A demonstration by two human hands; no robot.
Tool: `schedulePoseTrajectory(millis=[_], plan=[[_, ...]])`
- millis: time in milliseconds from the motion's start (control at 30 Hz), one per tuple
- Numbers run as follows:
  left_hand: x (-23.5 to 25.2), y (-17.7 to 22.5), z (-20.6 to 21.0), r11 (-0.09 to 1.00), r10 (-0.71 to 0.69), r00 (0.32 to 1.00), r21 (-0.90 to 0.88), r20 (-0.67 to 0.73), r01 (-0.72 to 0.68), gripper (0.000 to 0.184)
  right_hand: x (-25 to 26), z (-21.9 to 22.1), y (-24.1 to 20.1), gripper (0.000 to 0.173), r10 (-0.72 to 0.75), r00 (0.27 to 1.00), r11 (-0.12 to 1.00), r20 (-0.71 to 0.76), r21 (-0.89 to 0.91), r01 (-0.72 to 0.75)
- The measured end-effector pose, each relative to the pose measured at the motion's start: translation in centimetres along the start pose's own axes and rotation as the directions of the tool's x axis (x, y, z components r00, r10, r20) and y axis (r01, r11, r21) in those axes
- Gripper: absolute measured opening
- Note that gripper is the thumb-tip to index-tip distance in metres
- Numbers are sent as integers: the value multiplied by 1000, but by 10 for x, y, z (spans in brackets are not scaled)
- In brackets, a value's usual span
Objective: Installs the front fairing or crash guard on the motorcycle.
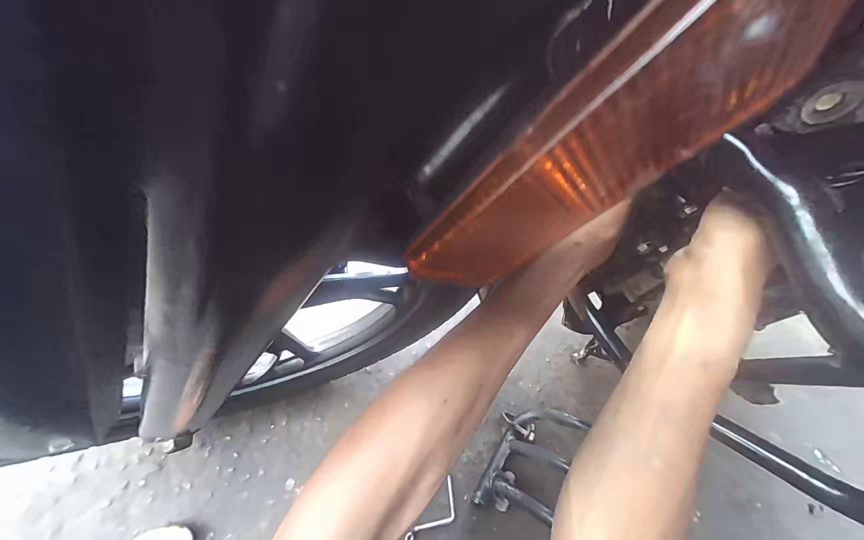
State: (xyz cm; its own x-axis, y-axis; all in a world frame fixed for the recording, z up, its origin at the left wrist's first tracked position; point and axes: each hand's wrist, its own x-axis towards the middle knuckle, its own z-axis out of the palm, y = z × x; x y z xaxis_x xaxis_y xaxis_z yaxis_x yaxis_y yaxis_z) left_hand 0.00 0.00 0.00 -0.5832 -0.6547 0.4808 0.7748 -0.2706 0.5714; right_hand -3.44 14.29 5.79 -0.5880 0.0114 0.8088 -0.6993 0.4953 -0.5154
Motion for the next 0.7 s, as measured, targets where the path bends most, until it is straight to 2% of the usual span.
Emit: schedulePoseTrajectory(millis=[100,200,300,367,400,433,467,500,533,567,633,700], plan=[[-4,2,2,997,58,998,45,33,-60,36,-6,11,-3,24,24,988,991,-153,132,-3],[-9,-1,-1,995,86,996,52,36,-88,36,-7,16,-3,33,101,974,987,-202,144,-73],[-13,-3,-2,993,111,993,29,35,-112,33,-3,16,-2,31,45,971,993,-233,115,-18],[-17,-7,-6,992,125,991,18,43,-126,32,1,17,-1,31,63,964,994,-259,100,-38],[-20,-5,-9,993,111,992,34,62,-113,35,4,21,1,31,77,953,989,-292,145,-35],[-24,3,-9,998,38,996,49,81,-42,41,4,23,4,31,80,949,982,-304,185,-24],[-27,19,-1,996,-76,997,52,27,75,40,4,22,7,32,84,954,975,-289,220,-20],[-24,37,15,973,-226,967,29,-122,231,32,2,20,6,31,100,961,968,-258,251,-34],[-17,17,-2,993,-70,997,95,30,66,32,-1,16,-1,30,120,964,942,-237,333,-35],[-7,0,-17,995,31,991,94,131,-43,31,-9,7,-15,27,151,972,900,-179,432,-60],[6,-14,-27,998,37,986,45,163,-44,32,-22,-10,-49,29,303,951,805,-57,550,-223],[11,-13,-28,999,20,980,44,199,-30,35,-23,-16,-60,33,336,941,763,-32,595,-252]])
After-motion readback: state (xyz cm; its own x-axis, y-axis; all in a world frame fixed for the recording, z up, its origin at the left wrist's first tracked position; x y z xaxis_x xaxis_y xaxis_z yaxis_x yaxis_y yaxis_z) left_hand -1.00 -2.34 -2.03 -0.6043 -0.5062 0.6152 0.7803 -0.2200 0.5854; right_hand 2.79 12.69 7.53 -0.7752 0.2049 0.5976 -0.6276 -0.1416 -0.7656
